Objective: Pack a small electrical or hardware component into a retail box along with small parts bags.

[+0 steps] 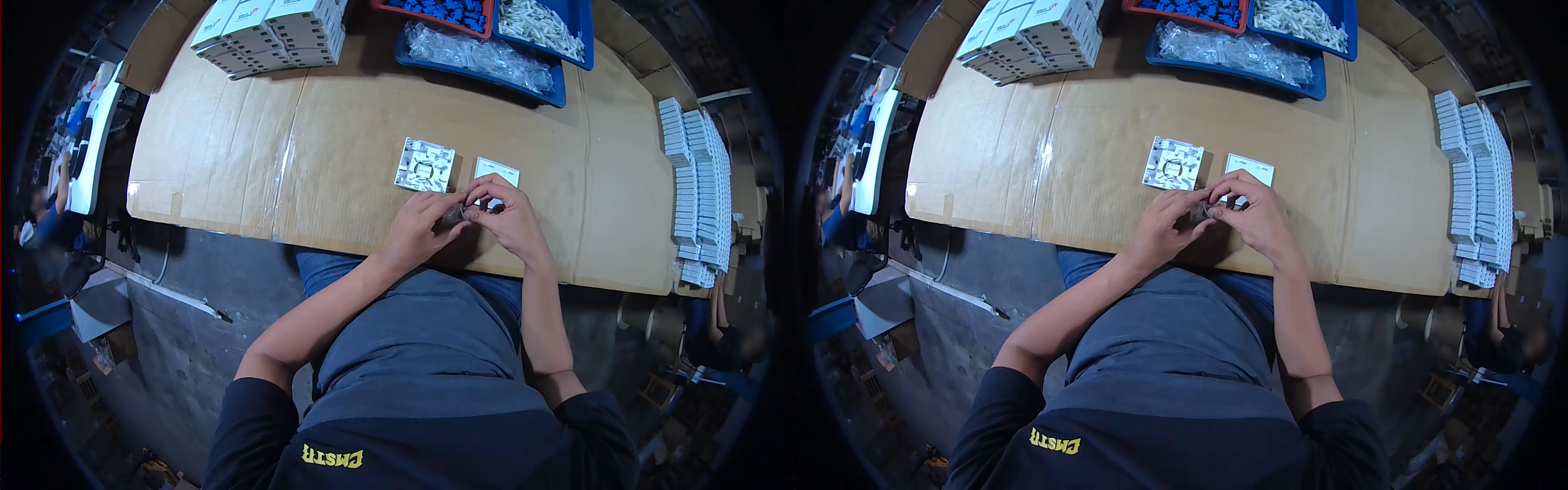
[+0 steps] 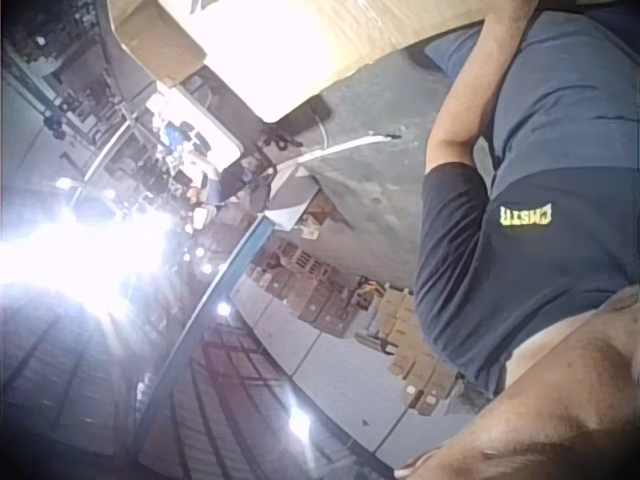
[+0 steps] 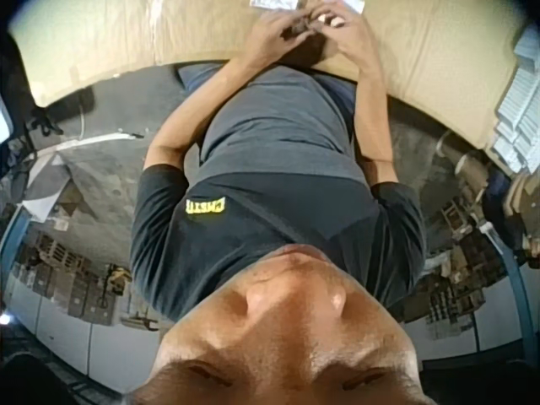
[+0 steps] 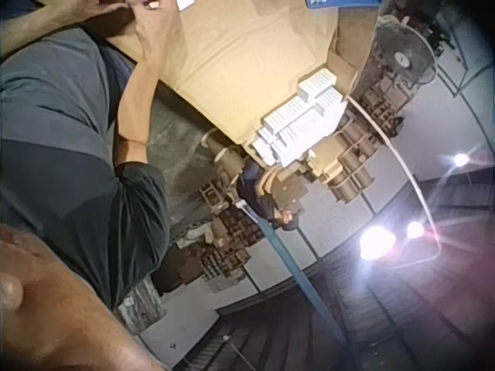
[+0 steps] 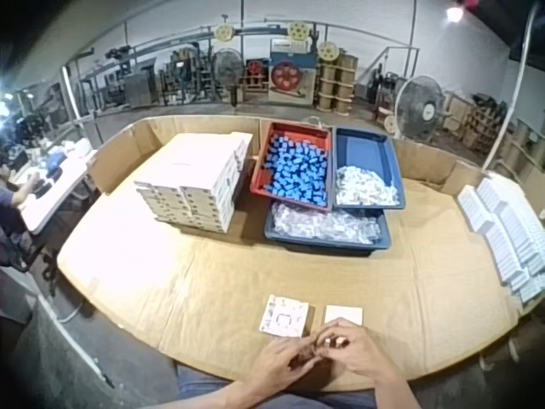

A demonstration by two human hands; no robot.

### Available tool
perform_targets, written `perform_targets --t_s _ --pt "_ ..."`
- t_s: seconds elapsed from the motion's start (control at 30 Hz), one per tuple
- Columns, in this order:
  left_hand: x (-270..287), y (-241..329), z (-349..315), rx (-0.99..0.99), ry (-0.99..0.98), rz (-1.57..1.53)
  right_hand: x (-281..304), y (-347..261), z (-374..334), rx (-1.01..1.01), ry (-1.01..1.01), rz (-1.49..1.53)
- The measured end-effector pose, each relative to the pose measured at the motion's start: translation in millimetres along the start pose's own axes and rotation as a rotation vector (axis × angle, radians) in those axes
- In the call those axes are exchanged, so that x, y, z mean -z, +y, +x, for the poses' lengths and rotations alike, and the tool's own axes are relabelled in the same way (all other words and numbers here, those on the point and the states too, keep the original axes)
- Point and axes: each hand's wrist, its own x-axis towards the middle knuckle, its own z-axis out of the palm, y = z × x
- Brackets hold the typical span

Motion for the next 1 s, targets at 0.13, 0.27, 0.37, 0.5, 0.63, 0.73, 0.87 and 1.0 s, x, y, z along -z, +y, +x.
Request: perform_targets --t_s 0.13,0.27,0.37,0.5,0.63,0.73,0.87,1.0 --pt "-1.7 1.6 0.3 0.012 -0.009 -0.036 3.4 8.0 -1.3 0.044 -0.042 -0.009" --pt "-0.1 6.1 1.1 -0.004 -0.040 -0.024 5.0 10.8 -2.1 0.017 -0.065 0.012" --pt "-1.4 3.2 -0.8 -0.005 -0.043 -0.012 3.3 9.9 -2.3 -0.025 -0.091 0.004" --pt "-5.0 -0.2 -0.1 -0.020 -0.009 -0.006 4.9 -0.2 -3.5 -0.050 -0.131 -0.011" --pt "-5.5 -0.6 0.8 0.026 -0.020 -0.022 11.1 -1.7 -3.1 0.036 -0.199 -0.137" --pt "-4.6 -0.4 -0.6 0.030 -0.013 -0.007 3.2 -5.1 -5.8 0.072 -0.169 -0.159" --pt "-4.1 -0.7 -3.3 -0.008 -0.025 0.007 -4.2 9.1 -9.0 0.163 -0.196 -0.219" --pt "-3.1 -0.6 -2.9 -0.046 -0.016 -0.006 -7.3 9.8 -9.2 0.185 -0.236 -0.303"
